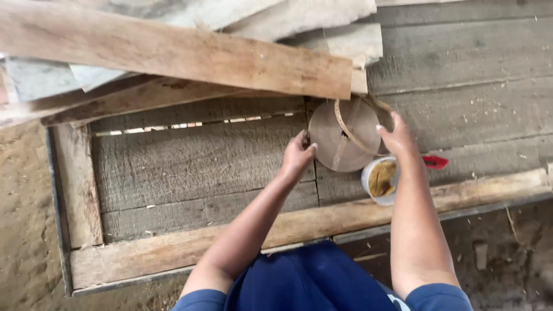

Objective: The person sorts through a pile of wooden planks on a workbench, picking them up, inspecting them, and stacking them. They use a utility knife to scrape or mark a plank before continuing to sort the wood.

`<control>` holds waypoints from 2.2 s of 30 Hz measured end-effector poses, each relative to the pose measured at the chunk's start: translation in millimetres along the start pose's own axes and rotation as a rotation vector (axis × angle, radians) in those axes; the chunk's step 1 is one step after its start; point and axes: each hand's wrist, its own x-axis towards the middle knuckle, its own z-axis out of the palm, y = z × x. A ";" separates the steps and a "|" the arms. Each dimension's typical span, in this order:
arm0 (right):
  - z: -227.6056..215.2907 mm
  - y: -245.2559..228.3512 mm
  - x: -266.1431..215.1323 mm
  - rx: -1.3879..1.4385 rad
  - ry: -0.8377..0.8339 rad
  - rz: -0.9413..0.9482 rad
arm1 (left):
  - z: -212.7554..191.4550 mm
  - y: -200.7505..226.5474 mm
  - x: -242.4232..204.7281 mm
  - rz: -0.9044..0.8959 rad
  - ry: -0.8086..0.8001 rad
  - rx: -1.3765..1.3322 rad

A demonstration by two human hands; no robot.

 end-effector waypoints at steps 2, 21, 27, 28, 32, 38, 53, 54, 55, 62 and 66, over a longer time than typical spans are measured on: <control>-5.3 -19.0 -11.2 0.011 -0.060 -0.055 | 5.9 3.8 13.0 -0.025 0.024 0.034; -12.5 -70.3 -42.8 0.085 -0.401 -0.751 | -11.9 -25.9 -79.1 -0.368 0.288 -0.052; -61.8 -84.1 -66.5 0.160 -0.485 -0.816 | -12.2 -19.1 -92.9 -0.220 0.165 -0.510; -65.8 -63.8 -54.8 0.161 -0.486 -0.815 | -16.2 -15.4 -93.7 -0.221 0.165 -0.509; -91.9 -19.7 -50.3 -0.188 -0.498 -0.519 | -29.2 -10.0 -101.3 -0.194 0.142 -0.514; -88.7 5.3 -78.7 -0.038 -0.706 -0.449 | -38.2 -16.4 -87.5 -0.205 0.079 -0.503; -94.2 69.0 -10.2 0.546 0.106 0.003 | 29.9 44.5 -68.3 -0.152 -0.171 -0.594; -92.0 67.2 -8.4 0.300 0.172 -0.007 | 37.2 44.8 -66.4 -0.140 -0.201 -0.601; -101.9 54.1 -27.0 0.303 0.172 -0.009 | 41.7 39.0 -64.8 -0.137 -0.200 -0.599; -188.8 -49.9 -148.1 0.754 -0.764 0.127 | 67.0 16.5 -60.1 -0.180 -0.324 -0.571; -131.5 39.2 -107.1 1.042 -0.763 -0.365 | 75.6 19.3 -57.5 -0.193 -0.330 -0.543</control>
